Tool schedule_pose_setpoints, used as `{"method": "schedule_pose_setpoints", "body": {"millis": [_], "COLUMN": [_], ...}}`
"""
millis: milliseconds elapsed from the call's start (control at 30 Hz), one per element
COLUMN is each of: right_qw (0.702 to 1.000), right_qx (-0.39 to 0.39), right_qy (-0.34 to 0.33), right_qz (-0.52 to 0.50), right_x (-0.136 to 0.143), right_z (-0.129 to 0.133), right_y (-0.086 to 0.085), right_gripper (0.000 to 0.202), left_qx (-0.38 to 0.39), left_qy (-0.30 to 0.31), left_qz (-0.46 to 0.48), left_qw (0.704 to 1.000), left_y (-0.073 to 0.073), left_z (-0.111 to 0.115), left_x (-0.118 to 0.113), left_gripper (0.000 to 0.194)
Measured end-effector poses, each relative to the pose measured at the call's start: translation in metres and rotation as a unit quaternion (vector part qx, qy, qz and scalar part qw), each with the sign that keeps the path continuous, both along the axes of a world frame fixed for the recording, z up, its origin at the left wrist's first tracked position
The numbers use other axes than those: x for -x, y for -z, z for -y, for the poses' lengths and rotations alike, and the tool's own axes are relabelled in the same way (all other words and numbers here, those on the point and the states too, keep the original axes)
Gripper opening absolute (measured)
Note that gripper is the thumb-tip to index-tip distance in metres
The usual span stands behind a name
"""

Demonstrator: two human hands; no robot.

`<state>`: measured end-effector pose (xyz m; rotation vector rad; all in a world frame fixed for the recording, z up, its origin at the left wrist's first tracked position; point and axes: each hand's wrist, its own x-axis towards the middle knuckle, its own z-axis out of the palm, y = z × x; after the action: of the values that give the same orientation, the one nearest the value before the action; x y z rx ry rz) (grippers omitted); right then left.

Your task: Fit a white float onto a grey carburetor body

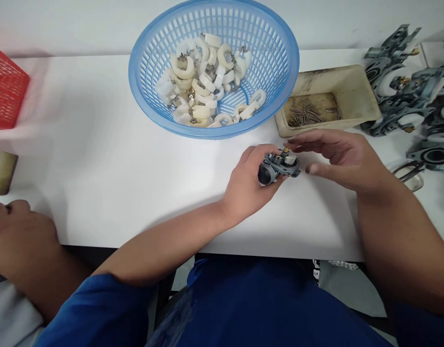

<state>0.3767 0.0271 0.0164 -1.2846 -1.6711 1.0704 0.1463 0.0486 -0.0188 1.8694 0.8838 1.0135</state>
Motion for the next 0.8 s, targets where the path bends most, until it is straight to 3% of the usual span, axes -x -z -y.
{"method": "schedule_pose_setpoints", "body": {"millis": [100, 200, 367, 600, 700, 800], "right_qw": [0.992, 0.984, 0.990, 0.995, 0.992, 0.990], "right_qx": [-0.033, -0.046, 0.006, 0.078, 0.103, 0.120], "right_qy": [-0.009, -0.003, 0.005, -0.058, -0.067, -0.067], "right_qz": [0.121, 0.170, 0.139, -0.029, -0.040, 0.012], "right_x": [0.009, 0.016, 0.014, 0.009, 0.007, 0.004], "right_z": [0.003, 0.004, 0.002, -0.003, -0.004, -0.002], "right_y": [-0.004, -0.002, -0.001, -0.007, -0.006, -0.007], "right_gripper": [0.068, 0.062, 0.059, 0.055, 0.056, 0.059], "left_qx": [0.007, 0.014, -0.001, 0.016, 0.003, -0.014], "left_qy": [0.004, 0.007, 0.037, 0.058, 0.057, 0.051], "left_qz": [0.004, 0.000, 0.005, -0.008, -0.021, -0.008], "left_qw": [1.000, 1.000, 0.999, 0.998, 0.998, 0.999], "left_y": [0.001, 0.002, 0.002, -0.004, -0.002, 0.002], "left_z": [-0.002, -0.005, -0.006, -0.003, -0.005, -0.008], "left_x": [0.000, 0.001, 0.003, 0.003, 0.003, 0.003], "left_gripper": [0.044, 0.049, 0.054, 0.074, 0.066, 0.059]}}
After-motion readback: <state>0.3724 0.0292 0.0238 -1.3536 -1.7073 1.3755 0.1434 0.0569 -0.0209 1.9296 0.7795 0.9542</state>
